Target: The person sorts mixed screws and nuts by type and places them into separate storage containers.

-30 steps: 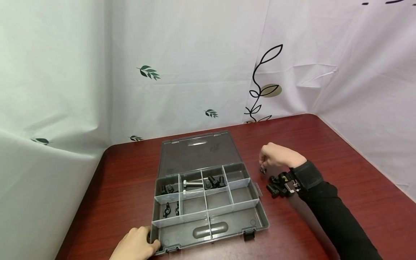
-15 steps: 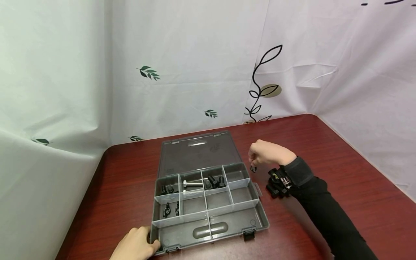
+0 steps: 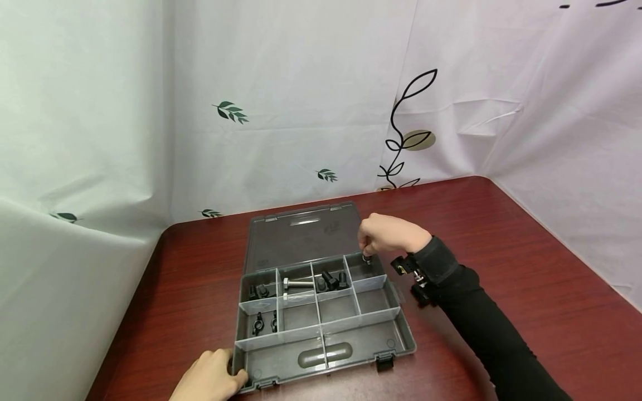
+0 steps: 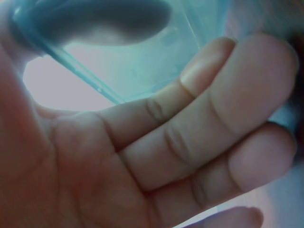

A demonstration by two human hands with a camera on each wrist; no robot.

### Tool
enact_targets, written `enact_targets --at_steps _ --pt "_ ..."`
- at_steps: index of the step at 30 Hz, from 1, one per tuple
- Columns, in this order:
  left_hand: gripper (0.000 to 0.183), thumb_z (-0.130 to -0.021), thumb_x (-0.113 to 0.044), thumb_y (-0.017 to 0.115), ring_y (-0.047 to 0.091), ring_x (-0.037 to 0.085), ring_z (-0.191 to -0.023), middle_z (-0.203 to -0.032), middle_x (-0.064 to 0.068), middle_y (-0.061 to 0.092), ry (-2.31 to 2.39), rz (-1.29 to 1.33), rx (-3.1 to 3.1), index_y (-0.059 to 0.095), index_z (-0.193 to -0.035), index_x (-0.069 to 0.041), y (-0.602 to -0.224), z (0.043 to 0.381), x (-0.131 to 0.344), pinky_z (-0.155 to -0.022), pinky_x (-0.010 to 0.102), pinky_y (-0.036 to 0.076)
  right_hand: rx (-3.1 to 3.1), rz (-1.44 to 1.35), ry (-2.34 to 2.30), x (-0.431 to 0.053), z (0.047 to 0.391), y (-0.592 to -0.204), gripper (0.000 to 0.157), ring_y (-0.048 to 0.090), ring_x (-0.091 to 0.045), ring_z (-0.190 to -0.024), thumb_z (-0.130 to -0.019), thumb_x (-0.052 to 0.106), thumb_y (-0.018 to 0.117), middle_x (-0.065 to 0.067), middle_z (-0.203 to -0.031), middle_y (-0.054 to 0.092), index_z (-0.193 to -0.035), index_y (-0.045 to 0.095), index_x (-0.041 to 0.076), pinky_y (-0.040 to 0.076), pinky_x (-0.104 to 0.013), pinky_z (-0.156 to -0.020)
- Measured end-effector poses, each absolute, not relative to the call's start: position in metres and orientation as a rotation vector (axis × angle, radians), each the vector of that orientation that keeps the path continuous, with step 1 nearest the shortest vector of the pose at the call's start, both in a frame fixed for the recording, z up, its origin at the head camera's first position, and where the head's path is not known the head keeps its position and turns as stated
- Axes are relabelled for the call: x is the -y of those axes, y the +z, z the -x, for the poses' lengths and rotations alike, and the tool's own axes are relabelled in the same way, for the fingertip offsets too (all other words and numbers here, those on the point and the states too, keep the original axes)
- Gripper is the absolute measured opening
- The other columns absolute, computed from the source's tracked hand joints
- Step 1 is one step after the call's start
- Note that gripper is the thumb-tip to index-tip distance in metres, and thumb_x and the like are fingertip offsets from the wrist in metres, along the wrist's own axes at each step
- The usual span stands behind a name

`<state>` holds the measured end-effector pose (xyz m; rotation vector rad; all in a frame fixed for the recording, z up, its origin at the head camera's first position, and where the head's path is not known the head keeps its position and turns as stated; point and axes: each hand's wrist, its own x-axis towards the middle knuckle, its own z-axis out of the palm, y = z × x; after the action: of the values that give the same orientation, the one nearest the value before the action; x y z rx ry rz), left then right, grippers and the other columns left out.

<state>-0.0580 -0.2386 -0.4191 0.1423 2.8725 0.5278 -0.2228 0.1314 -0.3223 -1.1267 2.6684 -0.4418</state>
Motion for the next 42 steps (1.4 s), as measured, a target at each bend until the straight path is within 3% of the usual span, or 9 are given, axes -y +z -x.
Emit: enact_targets --at_steps 29,42 --pt "0.021 -0.067 -0.029 0.066 0.044 0.016 -0.057 -0.062 -0.002 0.051 0.545 -0.141 -2.869 0.050 -0.066 -0.016 -0.418 0.057 0.241 -0.056 0.039 0.040 -2.562 1.356 -0.330 -0.051 0.216 -0.321 0.015 0.050 -0.006 -0.059 -0.076 0.006 0.065 0.009 -0.067 0.057 -0.067 0.064 0.017 0.040 -0.022 -0.059" --pt "0.021 -0.067 -0.029 0.066 0.044 0.016 -0.057 -0.061 -0.002 0.051 0.552 -0.156 -2.871 0.050 -0.066 -0.016 -0.419 0.057 0.241 -0.056 0.039 0.040 -2.525 1.411 -0.278 -0.022 0.209 -0.326 0.020 0.034 -0.008 -0.055 -0.078 0.002 0.059 0.010 -0.057 0.044 -0.063 0.062 0.014 0.031 -0.022 -0.057"
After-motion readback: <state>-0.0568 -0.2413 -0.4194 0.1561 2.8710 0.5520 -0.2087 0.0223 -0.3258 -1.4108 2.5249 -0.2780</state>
